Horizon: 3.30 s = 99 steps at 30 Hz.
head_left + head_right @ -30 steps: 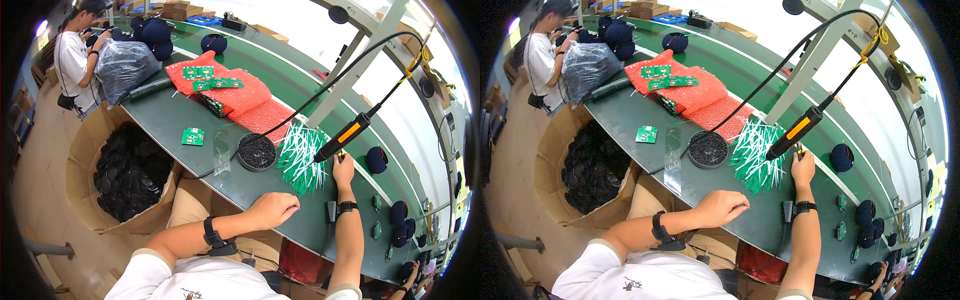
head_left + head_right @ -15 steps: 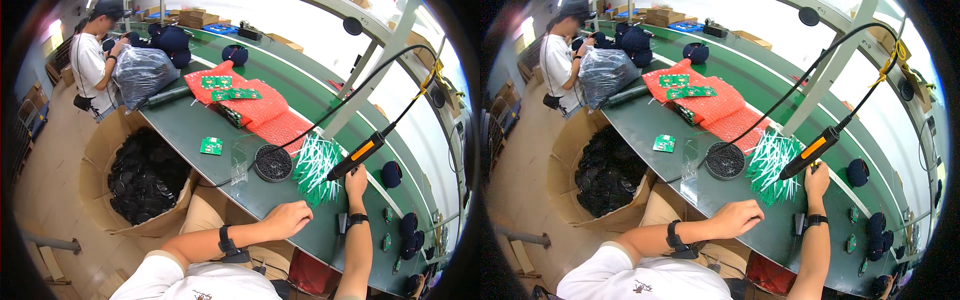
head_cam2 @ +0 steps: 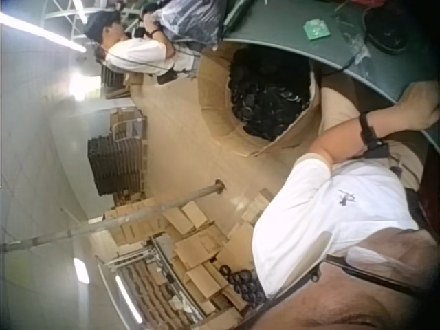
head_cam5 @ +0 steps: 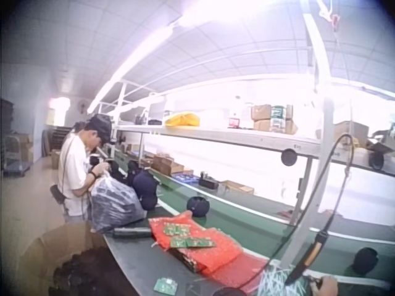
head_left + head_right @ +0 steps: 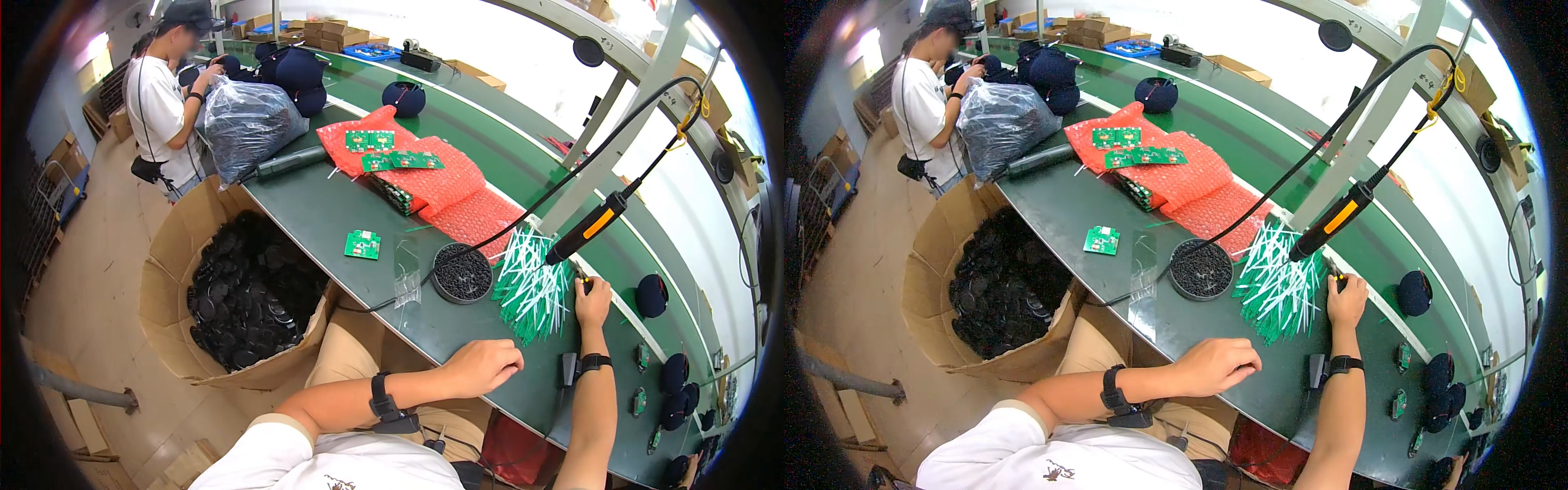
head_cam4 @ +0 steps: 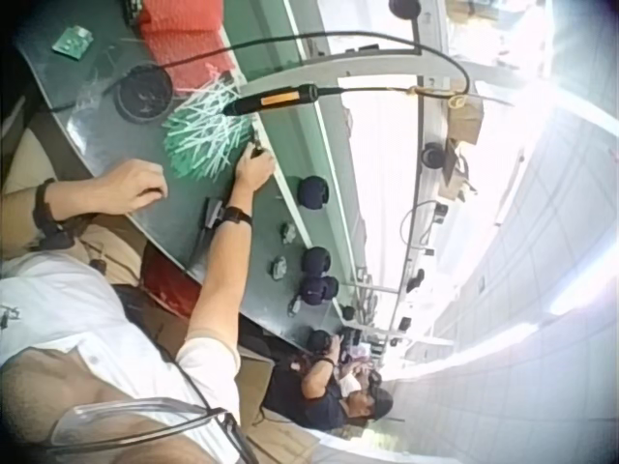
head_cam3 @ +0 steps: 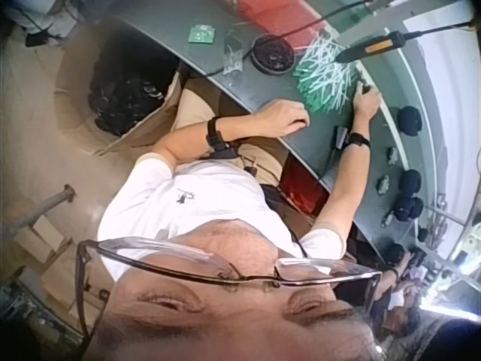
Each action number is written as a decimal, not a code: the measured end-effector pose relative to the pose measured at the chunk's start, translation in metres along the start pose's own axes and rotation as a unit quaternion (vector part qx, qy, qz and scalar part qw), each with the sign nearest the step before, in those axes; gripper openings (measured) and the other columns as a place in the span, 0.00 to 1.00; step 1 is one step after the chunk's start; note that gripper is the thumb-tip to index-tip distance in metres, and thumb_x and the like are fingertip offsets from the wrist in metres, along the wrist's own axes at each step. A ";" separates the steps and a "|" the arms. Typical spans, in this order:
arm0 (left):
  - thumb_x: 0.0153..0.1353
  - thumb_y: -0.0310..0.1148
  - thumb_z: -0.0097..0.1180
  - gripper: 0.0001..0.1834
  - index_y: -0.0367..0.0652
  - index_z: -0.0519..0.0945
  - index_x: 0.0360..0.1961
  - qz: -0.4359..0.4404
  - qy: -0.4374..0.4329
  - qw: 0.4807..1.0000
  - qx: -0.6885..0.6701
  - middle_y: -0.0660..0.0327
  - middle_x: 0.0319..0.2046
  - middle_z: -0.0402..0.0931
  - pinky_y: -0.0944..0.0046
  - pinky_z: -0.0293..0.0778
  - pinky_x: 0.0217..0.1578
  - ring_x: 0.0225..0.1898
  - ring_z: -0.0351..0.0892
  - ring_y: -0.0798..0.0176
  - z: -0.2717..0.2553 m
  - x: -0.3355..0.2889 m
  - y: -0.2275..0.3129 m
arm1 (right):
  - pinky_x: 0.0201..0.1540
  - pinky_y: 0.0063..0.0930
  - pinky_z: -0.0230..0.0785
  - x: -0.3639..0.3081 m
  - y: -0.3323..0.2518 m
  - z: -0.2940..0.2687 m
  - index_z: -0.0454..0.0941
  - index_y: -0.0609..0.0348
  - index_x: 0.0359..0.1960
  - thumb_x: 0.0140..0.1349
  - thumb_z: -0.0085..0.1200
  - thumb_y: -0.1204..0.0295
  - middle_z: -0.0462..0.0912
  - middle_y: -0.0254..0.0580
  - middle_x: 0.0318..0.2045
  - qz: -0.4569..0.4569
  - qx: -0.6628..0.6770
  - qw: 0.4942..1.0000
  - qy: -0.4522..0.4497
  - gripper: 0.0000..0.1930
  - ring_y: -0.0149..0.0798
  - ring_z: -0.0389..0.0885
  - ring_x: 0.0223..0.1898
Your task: Assembling PCB components into black plastic circular housings at a factory workstation.
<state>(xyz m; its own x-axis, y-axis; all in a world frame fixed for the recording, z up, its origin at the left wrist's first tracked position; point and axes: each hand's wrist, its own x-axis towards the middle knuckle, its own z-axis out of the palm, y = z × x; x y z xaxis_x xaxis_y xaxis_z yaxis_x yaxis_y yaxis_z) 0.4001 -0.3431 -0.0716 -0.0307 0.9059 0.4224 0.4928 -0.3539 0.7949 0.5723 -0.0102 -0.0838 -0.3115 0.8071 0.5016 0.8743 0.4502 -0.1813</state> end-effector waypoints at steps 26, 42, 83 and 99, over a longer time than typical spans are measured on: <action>0.56 0.32 0.66 0.16 0.42 0.88 0.47 -0.239 0.150 0.772 0.569 0.48 0.51 0.85 0.44 0.80 0.54 0.53 0.85 0.43 -0.412 0.307 -0.251 | 0.66 0.46 0.64 -0.015 0.009 -0.015 0.76 0.61 0.57 0.62 0.63 0.68 0.76 0.53 0.55 -0.052 0.177 0.981 -0.064 0.22 0.55 0.75 0.58; 0.45 0.30 0.78 0.25 0.43 0.78 0.43 -0.132 0.169 0.806 0.552 0.52 0.44 0.82 0.46 0.76 0.48 0.50 0.81 0.43 -0.406 0.289 -0.213 | 0.63 0.47 0.66 -0.014 0.002 -0.023 0.76 0.62 0.57 0.63 0.63 0.64 0.75 0.50 0.56 -0.067 0.054 0.996 -0.037 0.23 0.55 0.72 0.61; 0.46 0.42 0.79 0.39 0.42 0.76 0.58 0.021 -0.130 0.929 0.346 0.51 0.50 0.76 0.47 0.67 0.59 0.56 0.74 0.43 -0.041 0.097 0.052 | 0.39 0.35 0.73 -0.106 -0.049 -0.139 0.78 0.60 0.42 0.63 0.64 0.73 0.82 0.44 0.33 -0.141 0.448 0.865 -0.177 0.09 0.41 0.81 0.33; 0.42 0.37 0.80 0.35 0.47 0.75 0.52 0.021 -0.088 0.974 0.209 0.59 0.48 0.81 0.50 0.66 0.58 0.55 0.77 0.49 -0.042 0.094 0.045 | 0.44 0.45 0.75 -0.118 -0.068 -0.115 0.81 0.64 0.45 0.59 0.66 0.74 0.83 0.53 0.36 -0.208 0.400 0.873 -0.188 0.14 0.58 0.83 0.39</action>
<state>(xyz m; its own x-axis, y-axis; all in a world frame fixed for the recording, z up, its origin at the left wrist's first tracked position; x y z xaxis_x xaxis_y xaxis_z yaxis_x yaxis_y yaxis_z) 0.3826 -0.2834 0.0223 0.1289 0.9318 0.3393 0.8019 -0.2992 0.5171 0.5921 -0.1802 -0.0333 -0.7716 0.5117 0.3780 0.1651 0.7349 -0.6577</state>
